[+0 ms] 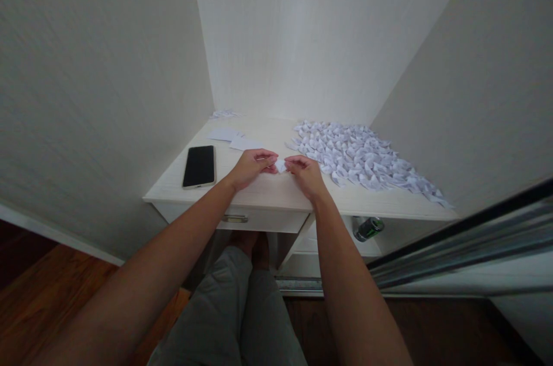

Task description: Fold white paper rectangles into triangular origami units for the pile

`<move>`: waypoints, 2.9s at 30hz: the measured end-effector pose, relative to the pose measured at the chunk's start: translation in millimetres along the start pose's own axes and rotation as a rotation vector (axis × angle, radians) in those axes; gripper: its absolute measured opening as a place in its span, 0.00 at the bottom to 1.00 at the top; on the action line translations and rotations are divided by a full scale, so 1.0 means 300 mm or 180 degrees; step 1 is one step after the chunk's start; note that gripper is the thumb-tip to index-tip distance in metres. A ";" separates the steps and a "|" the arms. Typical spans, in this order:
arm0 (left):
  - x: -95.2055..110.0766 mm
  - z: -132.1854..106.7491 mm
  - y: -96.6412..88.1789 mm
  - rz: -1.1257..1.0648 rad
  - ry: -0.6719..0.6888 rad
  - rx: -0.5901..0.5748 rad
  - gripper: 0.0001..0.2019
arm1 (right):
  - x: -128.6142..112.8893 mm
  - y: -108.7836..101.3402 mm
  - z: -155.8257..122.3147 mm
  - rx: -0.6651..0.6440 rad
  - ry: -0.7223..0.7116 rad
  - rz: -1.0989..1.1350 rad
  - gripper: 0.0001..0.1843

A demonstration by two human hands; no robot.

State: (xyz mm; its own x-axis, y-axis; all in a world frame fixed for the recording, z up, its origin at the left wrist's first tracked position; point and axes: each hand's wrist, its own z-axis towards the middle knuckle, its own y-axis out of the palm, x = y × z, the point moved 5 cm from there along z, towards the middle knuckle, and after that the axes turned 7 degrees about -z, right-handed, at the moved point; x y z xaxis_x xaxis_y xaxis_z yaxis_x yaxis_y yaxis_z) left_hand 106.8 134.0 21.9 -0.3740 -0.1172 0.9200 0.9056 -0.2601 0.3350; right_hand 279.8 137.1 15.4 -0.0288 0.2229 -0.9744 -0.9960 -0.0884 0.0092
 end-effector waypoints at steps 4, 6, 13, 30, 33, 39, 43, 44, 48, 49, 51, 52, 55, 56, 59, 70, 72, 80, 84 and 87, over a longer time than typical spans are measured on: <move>0.005 -0.012 0.019 -0.0184 -0.0128 -0.0133 0.22 | 0.001 -0.008 -0.004 -0.0035 0.0189 0.0253 0.13; 0.008 -0.014 0.019 -0.0193 -0.0136 -0.0081 0.22 | -0.002 -0.008 -0.007 -0.0065 0.0262 0.0360 0.14; 0.005 -0.008 0.013 -0.0293 -0.0205 0.0052 0.20 | -0.008 0.000 -0.011 -0.0198 0.0381 0.0541 0.17; 0.006 -0.009 0.022 -0.0387 -0.0261 -0.0051 0.21 | -0.007 0.003 -0.015 -0.0385 0.0450 0.0853 0.20; 0.018 -0.013 0.033 -0.0493 -0.0239 -0.0151 0.21 | -0.002 0.007 -0.020 -0.0512 0.0612 0.0999 0.20; 0.024 -0.016 0.042 -0.0763 -0.0298 -0.0361 0.19 | -0.013 0.017 -0.036 -0.0841 0.0715 0.1218 0.25; 0.017 -0.019 0.048 -0.0898 -0.0486 -0.0557 0.19 | -0.020 0.011 -0.041 -0.0883 0.0654 0.1236 0.25; 0.015 -0.020 0.051 -0.0909 -0.0528 -0.0624 0.19 | -0.020 0.011 -0.042 -0.0912 0.0659 0.1239 0.25; 0.008 -0.028 0.068 -0.0880 -0.0677 -0.0879 0.21 | -0.017 0.015 -0.043 -0.0969 0.0716 0.1264 0.23; 0.006 -0.029 0.072 -0.0864 -0.0703 -0.0921 0.22 | -0.017 0.017 -0.043 -0.0972 0.0736 0.1280 0.22; 0.007 -0.032 0.078 -0.0811 -0.0700 -0.0968 0.24 | -0.018 0.021 -0.042 -0.0982 0.0769 0.1327 0.22; 0.008 -0.033 0.079 -0.0782 -0.0672 -0.0963 0.24 | -0.020 0.024 -0.041 -0.0990 0.0778 0.1363 0.23; 0.012 -0.033 0.080 -0.0715 -0.0566 -0.0889 0.26 | -0.026 0.028 -0.037 -0.1000 0.0774 0.1497 0.23; 0.012 -0.032 0.081 -0.0700 -0.0542 -0.0864 0.26 | -0.027 0.028 -0.036 -0.0994 0.0768 0.1536 0.22; 0.009 -0.029 0.089 -0.0659 -0.0504 -0.0837 0.28 | -0.027 0.025 -0.033 -0.0933 0.0775 0.1602 0.20; 0.022 -0.014 0.066 -0.1323 -0.0879 -0.0222 0.27 | -0.033 0.181 -0.032 0.0075 0.0475 0.2272 0.11; 0.032 -0.018 0.056 -0.1425 -0.0948 -0.0145 0.26 | -0.034 0.211 -0.033 0.0025 0.0463 0.2327 0.11; 0.046 -0.029 0.069 -0.1539 -0.1023 -0.0309 0.26 | -0.019 0.238 -0.064 -0.0267 0.0384 0.2244 0.16; 0.035 -0.033 0.067 -0.1500 -0.1125 -0.0381 0.31 | -0.015 0.249 -0.069 -0.0242 0.0375 0.2233 0.15; 0.038 -0.038 0.066 -0.1591 -0.1200 -0.0439 0.35 | -0.023 0.266 -0.070 -0.0194 0.0380 0.2356 0.11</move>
State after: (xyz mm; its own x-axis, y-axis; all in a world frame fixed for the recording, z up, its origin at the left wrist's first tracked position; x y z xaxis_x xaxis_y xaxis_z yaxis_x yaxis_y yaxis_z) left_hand 118.2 116.5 36.6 -0.6257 0.3887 0.6763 0.5967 -0.3199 0.7359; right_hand 202.4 108.2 18.2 -0.6764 -0.0222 -0.7362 -0.7135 -0.2284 0.6624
